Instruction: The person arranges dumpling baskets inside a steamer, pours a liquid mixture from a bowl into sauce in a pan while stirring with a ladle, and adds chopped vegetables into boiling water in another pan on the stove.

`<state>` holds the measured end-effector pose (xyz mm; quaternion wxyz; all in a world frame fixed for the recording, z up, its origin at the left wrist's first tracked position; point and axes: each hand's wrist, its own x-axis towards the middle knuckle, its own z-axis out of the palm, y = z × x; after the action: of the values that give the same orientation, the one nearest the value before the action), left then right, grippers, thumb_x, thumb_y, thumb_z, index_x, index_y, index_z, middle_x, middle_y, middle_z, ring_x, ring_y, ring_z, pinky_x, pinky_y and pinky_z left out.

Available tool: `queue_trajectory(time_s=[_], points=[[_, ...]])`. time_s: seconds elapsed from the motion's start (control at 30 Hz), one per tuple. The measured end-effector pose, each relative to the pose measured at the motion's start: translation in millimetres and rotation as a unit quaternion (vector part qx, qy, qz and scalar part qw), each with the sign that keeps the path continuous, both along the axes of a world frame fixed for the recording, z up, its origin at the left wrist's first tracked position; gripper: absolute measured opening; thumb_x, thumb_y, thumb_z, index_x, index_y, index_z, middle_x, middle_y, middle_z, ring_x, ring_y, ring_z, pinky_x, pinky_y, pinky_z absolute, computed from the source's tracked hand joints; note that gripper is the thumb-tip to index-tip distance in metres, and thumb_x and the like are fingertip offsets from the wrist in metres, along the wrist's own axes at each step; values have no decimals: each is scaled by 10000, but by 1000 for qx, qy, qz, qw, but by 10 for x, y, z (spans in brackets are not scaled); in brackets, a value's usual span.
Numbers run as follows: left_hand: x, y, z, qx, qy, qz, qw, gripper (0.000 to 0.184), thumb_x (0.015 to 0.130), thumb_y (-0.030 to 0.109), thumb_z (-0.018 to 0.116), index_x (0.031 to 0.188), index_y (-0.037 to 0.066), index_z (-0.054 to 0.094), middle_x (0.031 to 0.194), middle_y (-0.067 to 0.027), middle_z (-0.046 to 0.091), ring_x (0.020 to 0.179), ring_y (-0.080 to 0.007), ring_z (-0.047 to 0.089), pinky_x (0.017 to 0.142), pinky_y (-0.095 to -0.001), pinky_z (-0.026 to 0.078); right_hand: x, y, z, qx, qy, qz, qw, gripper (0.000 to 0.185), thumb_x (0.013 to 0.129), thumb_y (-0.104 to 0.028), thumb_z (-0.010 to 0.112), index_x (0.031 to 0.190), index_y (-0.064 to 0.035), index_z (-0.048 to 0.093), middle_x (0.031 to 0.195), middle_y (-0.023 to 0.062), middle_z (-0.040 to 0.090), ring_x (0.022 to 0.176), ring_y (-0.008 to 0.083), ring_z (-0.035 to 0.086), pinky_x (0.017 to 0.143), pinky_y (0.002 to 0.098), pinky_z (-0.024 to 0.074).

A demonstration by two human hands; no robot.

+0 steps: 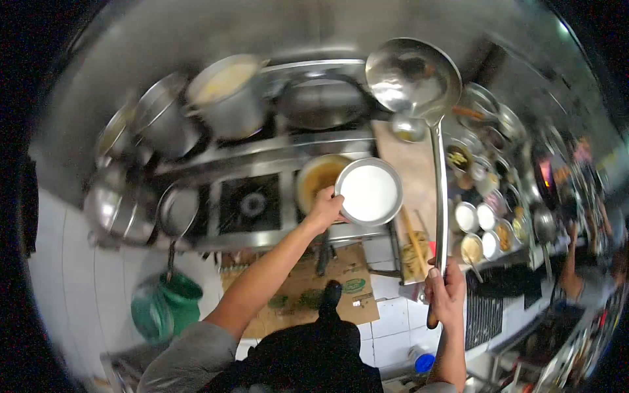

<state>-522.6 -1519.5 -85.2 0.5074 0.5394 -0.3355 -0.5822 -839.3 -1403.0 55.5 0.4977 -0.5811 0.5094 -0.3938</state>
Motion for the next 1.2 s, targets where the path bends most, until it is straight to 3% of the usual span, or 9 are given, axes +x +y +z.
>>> queue_trajectory(time_s=[0.2, 0.27, 0.37, 0.53, 0.57, 0.67, 0.77, 0.9, 1.2], points=[[1498, 2449, 131, -85, -344, 155, 922, 249, 943, 88, 524, 1099, -95, 587, 977, -215, 688, 717, -259, 704, 614, -391, 603, 1496, 605, 238, 66, -16, 220, 973, 148, 995, -172, 597, 1026, -42, 533, 629, -28, 478, 458, 51, 427, 405, 207, 355], [1746, 3457, 299, -3, -132, 258, 957, 243, 925, 125, 549, 1062, -66, 609, 928, -209, 695, 682, -250, 678, 625, -406, 546, 2078, 947, 163, 65, -36, 337, 939, 174, 994, -188, 612, 1052, -39, 545, 629, -25, 481, 456, 53, 429, 405, 203, 338], [2148, 4938, 87, 8, -345, 342, 874, 259, 901, 159, 552, 1010, -69, 611, 900, -274, 672, 767, -379, 682, 718, -455, 534, 2971, 1647, 170, 70, 36, 485, 871, 186, 997, -131, 581, 1142, -15, 580, 628, -21, 492, 457, 61, 435, 411, 224, 343], [2154, 7156, -73, 136, -205, 554, 796, 234, 894, 136, 558, 1029, -38, 637, 804, -211, 683, 733, -309, 710, 679, -427, 546, 4461, 3027, -138, 98, 92, 666, 734, 154, 1014, -132, 551, 1122, -38, 610, 637, -26, 493, 500, 56, 458, 438, 226, 341], [2158, 7550, -286, 113, -213, 602, 761, 231, 906, 134, 556, 1029, -45, 634, 807, -208, 688, 715, -298, 710, 652, -423, 561, 4799, 3316, -205, 18, 75, 737, 671, 129, 1017, -151, 558, 1065, -40, 601, 649, -20, 506, 518, 63, 460, 458, 245, 362], [2027, 8593, -189, 97, -75, 716, 688, 230, 936, 123, 560, 1007, -91, 607, 805, -209, 687, 648, -257, 698, 539, -400, 602, 5783, 4397, -206, -54, 127, 797, 587, 190, 1022, -192, 560, 918, -34, 561, 655, 14, 544, 530, 104, 497, 493, 292, 405], [1960, 9489, -630, 74, -88, 803, 585, 228, 967, 112, 550, 1045, -97, 597, 863, -139, 679, 730, -244, 708, 562, -372, 621, 6658, 5555, -182, -97, 131, 839, 520, 220, 1015, -203, 563, 898, -17, 552, 675, 69, 572, 558, 160, 542, 528, 327, 434], [1840, 10444, -410, 130, -97, 873, 459, 198, 966, 111, 524, 956, -78, 580, 817, -118, 632, 684, -252, 676, 624, -413, 647, 7989, 7178, -526, -324, -20, 819, 473, 274, 969, -254, 607, 918, 12, 571, 757, 226, 624, 722, 424, 608, 674, 485, 487], [2175, 11999, -414, 58, -63, 970, 226, 205, 958, 80, 487, 986, -113, 550, 824, -146, 631, 650, -252, 673, 597, -446, 647, 9426, 9438, -1090, -408, -36, 821, 399, 247, 979, -197, 580, 1054, 38, 598, 851, 270, 668, 790, 477, 636, 674, 526, 494]])
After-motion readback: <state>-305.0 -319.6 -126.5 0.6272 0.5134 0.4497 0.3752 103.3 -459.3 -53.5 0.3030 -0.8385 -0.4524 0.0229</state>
